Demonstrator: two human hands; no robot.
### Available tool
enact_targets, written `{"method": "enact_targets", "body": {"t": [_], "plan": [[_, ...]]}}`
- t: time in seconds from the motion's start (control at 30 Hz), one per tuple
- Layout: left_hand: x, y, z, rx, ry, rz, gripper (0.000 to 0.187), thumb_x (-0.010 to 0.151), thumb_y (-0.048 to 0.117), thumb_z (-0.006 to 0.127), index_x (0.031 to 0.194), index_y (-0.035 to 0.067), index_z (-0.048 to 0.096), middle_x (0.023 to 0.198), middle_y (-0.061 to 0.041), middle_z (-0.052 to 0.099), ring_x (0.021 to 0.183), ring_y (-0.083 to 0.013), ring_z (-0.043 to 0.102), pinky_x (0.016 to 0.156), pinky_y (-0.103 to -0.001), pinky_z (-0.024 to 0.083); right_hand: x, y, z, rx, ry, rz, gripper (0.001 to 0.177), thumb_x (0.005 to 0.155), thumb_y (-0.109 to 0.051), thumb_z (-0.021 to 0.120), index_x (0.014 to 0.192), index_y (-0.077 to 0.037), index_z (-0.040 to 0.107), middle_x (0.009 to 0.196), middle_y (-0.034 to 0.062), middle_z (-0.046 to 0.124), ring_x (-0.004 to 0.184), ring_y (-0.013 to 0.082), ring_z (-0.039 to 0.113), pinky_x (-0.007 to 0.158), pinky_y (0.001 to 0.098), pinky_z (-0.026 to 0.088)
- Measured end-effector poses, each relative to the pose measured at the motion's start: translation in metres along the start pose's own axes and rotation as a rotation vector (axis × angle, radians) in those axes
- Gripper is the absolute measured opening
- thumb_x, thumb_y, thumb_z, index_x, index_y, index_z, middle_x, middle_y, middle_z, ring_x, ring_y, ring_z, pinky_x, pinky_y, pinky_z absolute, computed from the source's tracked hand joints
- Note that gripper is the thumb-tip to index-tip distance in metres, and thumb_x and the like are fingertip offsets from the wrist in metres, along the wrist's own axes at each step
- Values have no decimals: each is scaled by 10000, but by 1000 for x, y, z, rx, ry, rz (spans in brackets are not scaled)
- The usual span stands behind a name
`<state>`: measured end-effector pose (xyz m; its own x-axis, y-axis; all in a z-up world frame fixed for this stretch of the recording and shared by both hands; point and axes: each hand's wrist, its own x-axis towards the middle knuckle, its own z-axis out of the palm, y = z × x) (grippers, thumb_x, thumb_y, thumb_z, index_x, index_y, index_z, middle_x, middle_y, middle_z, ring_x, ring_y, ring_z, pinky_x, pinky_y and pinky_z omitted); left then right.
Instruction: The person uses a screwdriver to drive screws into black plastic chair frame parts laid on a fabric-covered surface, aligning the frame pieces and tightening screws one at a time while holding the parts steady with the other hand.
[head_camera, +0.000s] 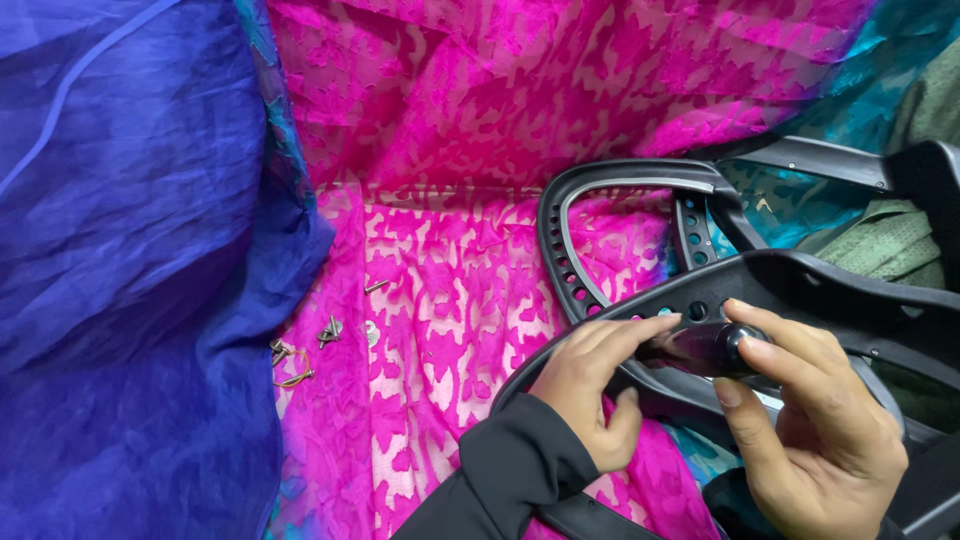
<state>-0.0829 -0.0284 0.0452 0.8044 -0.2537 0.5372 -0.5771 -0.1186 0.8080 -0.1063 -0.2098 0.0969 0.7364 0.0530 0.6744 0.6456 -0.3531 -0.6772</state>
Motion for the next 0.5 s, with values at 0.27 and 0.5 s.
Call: {"method": "enact_targets", "body": {"t": [0.27,0.5], "plan": [[6,4,4,-14,18,-8,512,953,29,640,1452,119,573,1130,-110,729,1038,-306,702,955,-381,542,0,-1,0,-49,29,-101,402,770,42,804,1125,-32,630,1369,205,575,1216,240,642,1031,326,574],[2,10,19,157,213,-22,331,931,101,701,1259,143,682,1060,-55,777,1005,-240,761,900,-413,516,-4,-5,-4,-40,68,61,370,789,42,813,1097,-62,635,1232,137,587,1143,208,706,922,309,655]]}}
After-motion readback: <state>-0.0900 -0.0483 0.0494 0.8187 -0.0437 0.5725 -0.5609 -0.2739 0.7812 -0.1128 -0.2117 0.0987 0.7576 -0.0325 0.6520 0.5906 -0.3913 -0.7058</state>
